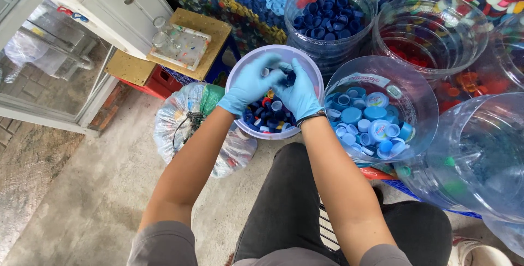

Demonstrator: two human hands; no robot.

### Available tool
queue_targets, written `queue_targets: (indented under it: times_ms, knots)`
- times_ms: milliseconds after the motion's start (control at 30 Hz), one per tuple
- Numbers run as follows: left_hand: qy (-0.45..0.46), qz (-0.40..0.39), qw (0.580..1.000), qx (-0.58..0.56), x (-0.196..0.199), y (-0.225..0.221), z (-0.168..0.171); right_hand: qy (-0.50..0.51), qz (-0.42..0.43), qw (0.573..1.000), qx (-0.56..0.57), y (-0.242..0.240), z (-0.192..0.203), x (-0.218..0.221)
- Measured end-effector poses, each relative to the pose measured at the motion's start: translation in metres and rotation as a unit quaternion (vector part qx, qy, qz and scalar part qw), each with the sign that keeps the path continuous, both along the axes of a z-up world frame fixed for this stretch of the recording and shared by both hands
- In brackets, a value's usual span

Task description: Sorting plastic bottle caps by color into different containers

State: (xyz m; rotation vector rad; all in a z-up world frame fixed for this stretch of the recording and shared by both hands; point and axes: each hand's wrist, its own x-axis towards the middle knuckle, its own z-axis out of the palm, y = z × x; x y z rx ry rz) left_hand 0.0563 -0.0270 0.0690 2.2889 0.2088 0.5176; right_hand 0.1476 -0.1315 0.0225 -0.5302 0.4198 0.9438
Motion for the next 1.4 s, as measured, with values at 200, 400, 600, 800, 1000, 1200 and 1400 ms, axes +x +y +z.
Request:
queue_targets:
  times_ms: [200,400,600,800,1000,1200,1400]
  knots:
    - [0.278,-0.072,0.948,0.137,-0.046,0.017,-0.014,-0.259,0.047,0.935,-0.239,-0.006,-0.020,-0.001]
    - [0.414,-0.090,0.894,0.148,-0.054,-0.014,-0.037,-0.574,0.204,0.653,-0.449,-0.014,-0.036,-0.007]
    - [0.390,-0.063,0.907,0.146,-0.026,-0.018,-0.078,-0.572,0.267,0.588,-0.505,-0.010,-0.061,-0.003]
    - [0.396,-0.078,0.909,0.108,-0.013,0.019,-0.080,-0.518,0.197,0.689,-0.467,-0.021,-0.018,-0.017]
    - [0.450,-0.046,0.890,0.052,-0.013,0.034,-0.082,-0.402,0.096,0.832,-0.370,-0.026,-0.010,-0.014]
    - [0.417,-0.037,0.908,0.022,-0.011,0.030,-0.061,-0.342,0.079,0.876,-0.331,-0.032,0.016,-0.026]
    - [0.310,-0.025,0.946,-0.098,-0.029,0.012,0.021,-0.292,0.081,0.911,-0.281,-0.024,-0.006,-0.017]
